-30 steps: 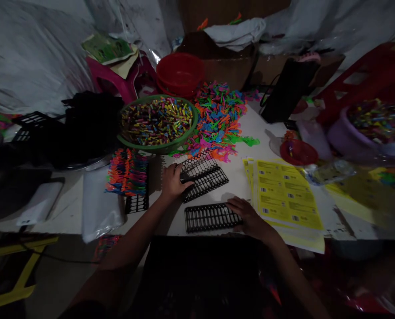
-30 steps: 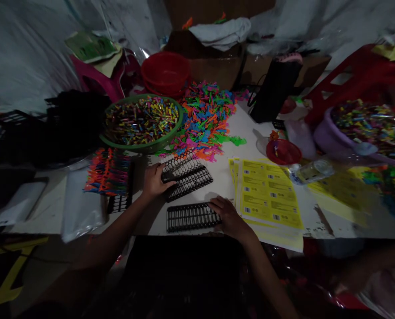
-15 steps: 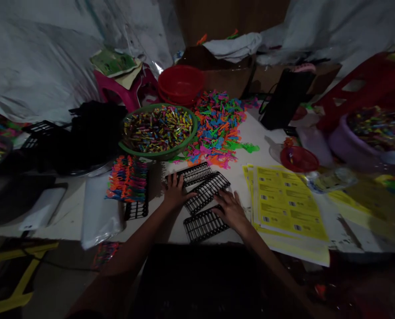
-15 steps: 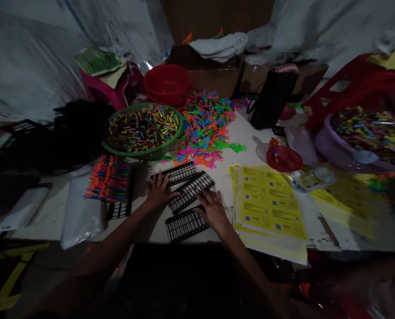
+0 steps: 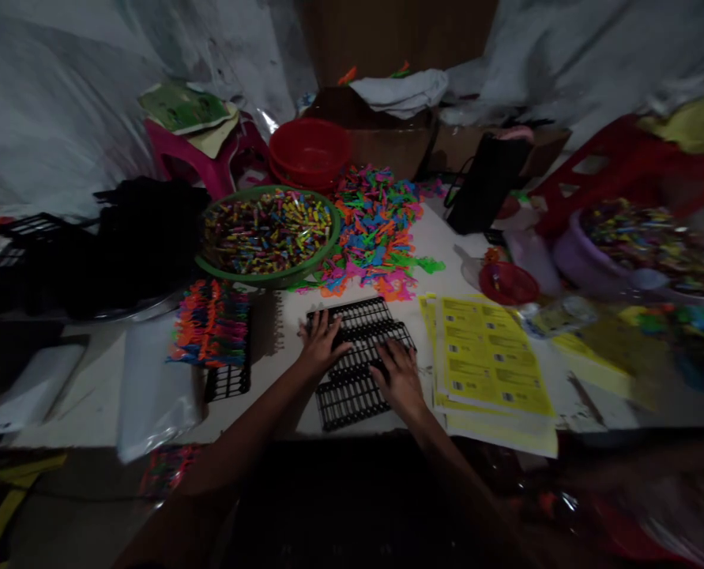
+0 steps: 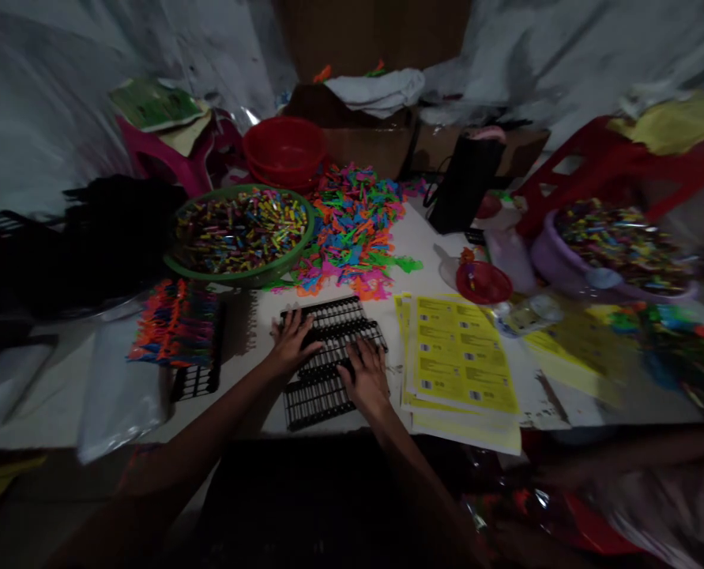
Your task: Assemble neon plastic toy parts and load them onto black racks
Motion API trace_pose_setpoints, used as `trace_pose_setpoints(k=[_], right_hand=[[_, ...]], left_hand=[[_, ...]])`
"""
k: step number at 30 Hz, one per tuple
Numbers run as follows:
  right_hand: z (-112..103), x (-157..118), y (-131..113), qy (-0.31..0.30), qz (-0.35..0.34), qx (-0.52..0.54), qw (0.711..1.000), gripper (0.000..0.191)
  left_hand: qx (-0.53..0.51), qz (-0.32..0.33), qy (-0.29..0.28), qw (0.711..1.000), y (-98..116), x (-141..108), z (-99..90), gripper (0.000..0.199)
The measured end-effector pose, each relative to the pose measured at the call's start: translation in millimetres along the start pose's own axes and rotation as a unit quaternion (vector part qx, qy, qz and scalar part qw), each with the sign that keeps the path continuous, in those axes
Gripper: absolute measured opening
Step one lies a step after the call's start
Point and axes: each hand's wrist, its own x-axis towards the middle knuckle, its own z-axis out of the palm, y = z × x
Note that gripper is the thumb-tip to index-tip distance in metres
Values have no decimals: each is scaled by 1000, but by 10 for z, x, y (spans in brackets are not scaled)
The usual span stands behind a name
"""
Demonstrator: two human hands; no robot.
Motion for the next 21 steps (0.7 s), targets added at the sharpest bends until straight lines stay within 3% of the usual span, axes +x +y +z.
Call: trace_pose_setpoints(k=[2, 4, 7, 9, 10, 12, 16, 21], right_hand=[[-215, -23, 355, 43, 103, -16, 994, 44], [-510, -130, 778, 75, 264, -71, 959, 53], [-930, -366, 1314, 18, 501, -159, 850, 69], [-1110, -481, 1549, -40, 594, -178, 783, 70], [-1168, -513, 1637, -63, 618, -175, 764, 67], [-1241, -533, 1774, -93, 623, -143, 763, 58], [-1317, -513, 1915, -99, 574, -70, 809, 35], [-1403, -516, 1777, -72, 546, -86, 830, 29]], left_hand=[[8, 24, 40, 999, 71, -164, -61, 64], [22, 130, 51, 990, 120, -386, -66, 71], [39, 220, 46, 974, 123, -659, 69, 88], [45, 221, 38, 973, 96, -724, 197, 89], [46, 216, 34, 975, 81, -724, 250, 88], [47, 207, 26, 977, 57, -687, 312, 86], [43, 209, 17, 977, 50, -626, 269, 85], [47, 204, 7, 978, 71, -666, 199, 83]])
